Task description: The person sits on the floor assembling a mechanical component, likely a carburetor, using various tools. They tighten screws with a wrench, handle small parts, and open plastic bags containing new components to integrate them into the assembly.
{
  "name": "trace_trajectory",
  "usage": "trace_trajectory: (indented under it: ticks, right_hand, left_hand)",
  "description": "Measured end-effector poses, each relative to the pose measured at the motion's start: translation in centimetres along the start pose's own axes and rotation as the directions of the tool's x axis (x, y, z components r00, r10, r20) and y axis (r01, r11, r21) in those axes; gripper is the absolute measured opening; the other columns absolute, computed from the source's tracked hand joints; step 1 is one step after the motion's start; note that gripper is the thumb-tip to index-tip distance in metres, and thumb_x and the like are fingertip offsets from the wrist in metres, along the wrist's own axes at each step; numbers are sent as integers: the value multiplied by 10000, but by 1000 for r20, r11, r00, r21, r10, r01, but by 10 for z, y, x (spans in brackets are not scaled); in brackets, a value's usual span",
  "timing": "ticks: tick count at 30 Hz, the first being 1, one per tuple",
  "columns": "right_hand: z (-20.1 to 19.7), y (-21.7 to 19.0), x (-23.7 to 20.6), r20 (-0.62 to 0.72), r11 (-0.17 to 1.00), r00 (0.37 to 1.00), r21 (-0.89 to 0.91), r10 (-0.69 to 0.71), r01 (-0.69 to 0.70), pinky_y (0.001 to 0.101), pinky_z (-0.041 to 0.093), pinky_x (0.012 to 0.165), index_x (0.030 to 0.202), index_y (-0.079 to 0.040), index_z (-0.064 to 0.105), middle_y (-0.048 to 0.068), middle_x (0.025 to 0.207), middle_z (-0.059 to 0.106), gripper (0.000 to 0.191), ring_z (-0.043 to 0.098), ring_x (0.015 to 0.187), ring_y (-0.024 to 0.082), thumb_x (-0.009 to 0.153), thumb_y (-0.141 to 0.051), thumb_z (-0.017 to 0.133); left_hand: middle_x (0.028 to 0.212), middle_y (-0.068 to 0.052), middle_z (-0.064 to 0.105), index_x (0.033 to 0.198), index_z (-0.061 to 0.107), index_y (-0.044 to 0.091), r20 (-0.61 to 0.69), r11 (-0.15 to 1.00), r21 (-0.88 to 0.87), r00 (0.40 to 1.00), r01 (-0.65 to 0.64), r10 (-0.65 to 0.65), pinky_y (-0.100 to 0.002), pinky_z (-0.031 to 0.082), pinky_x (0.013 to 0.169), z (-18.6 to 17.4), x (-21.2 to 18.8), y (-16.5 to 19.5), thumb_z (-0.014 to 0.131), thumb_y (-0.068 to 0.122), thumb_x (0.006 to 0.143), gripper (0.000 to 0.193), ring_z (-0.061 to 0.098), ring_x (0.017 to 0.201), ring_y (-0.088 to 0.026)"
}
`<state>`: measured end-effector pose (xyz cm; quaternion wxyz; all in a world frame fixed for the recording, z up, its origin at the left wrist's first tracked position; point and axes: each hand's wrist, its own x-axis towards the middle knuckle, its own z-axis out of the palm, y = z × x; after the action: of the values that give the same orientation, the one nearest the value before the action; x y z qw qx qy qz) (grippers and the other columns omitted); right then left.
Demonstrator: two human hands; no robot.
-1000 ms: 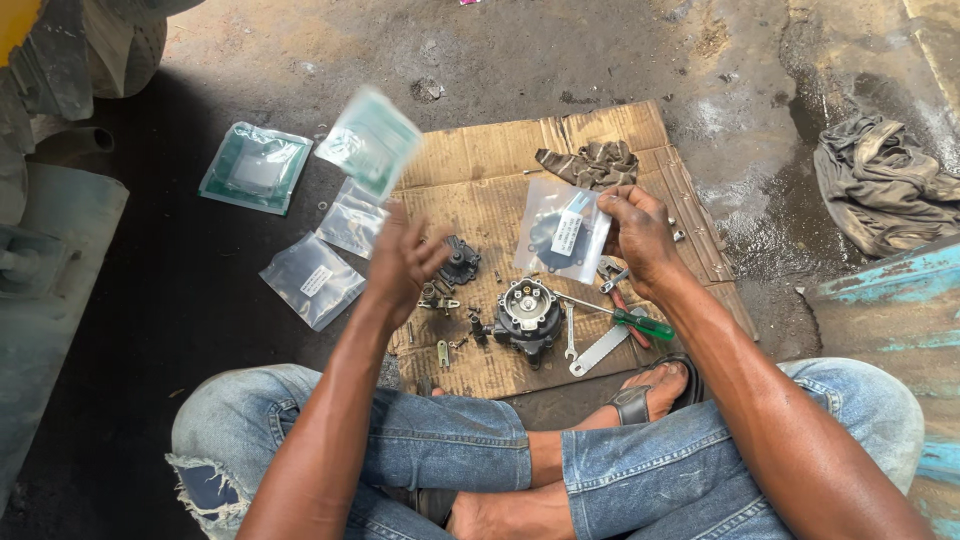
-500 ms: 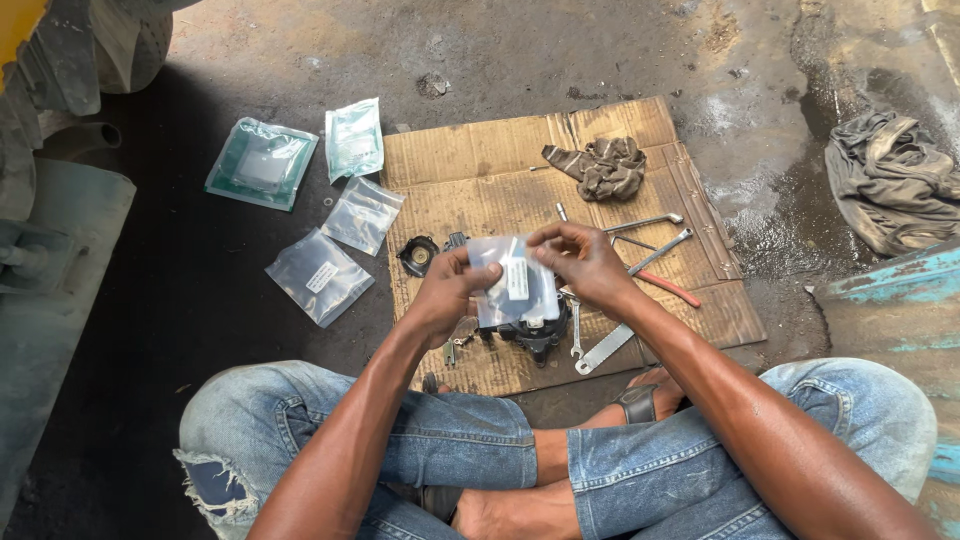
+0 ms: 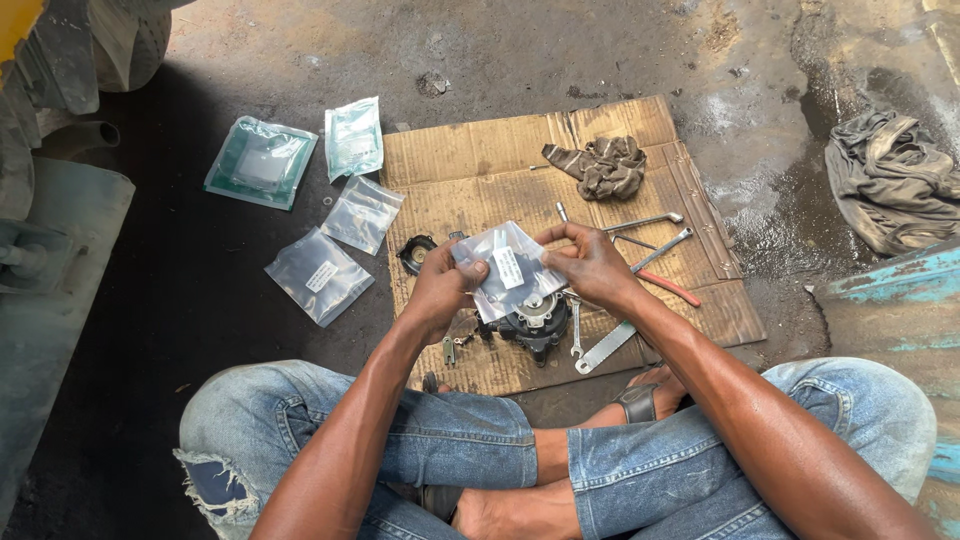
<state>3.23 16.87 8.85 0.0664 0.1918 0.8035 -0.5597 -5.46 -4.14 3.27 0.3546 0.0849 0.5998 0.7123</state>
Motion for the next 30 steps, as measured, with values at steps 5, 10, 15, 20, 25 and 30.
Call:
trace_trajectory:
  ticks: [5,10,15,20,25,30]
  right_hand:
    - [-2,9,4,-105,985,993,-170,-43,25,271,537,654,1079,-26,752,55,852,785,247,691,730,81,919,-206,696]
    - [3,21,10,-145,994,989,-105,-37,22,321,521,666,1022,0,746,74,840,720,220,608,717,137,982,-198,658]
    - [-7,22,15,-20,837,985,531,170,-134,376,627,814,993,-6,614,79,893,696,115,681,813,179,1006,-105,558]
    - [-4,11,4,13,791,980,588,200,-169,368,625,834,1112,-26,605,55,940,709,185,707,863,167,964,-130,569]
    - [0,-3,-5,-94,988,984,-53,-153,148,342,629,732,1198,-58,597,103,972,750,415,735,843,174,833,-166,762]
    - [-4,-6,-8,-162,879,921,-392,-355,270,344,614,671,1199,-36,664,133,961,756,416,745,783,196,830,-182,789]
  left_hand:
    - [968,-128,737,1161,621,-19,-7,996,86,1000,-10,11,-341,599,610,0,-1,1,625,63,952,225,720,807,-191]
    - [950,-155,748,1149,619,-26,-5,996,85,1000,-15,16,-346,631,585,3,-3,5,603,26,939,217,741,764,-205]
    - [933,-187,745,1146,610,-52,-12,996,76,999,-43,44,-372,660,588,9,-5,3,595,-21,934,214,748,729,-244]
    - [952,-198,746,1163,619,-59,-15,1000,0,1000,-10,10,-372,650,590,6,-7,3,607,-25,917,248,737,738,-249]
    - [995,-211,734,1148,607,-96,91,975,-220,996,38,-19,-369,668,659,-2,-10,7,624,-36,897,259,767,807,-247]
    - [974,-207,714,1158,600,-70,107,977,-208,994,51,-30,-379,628,642,-3,-7,5,617,-9,895,270,765,780,-255]
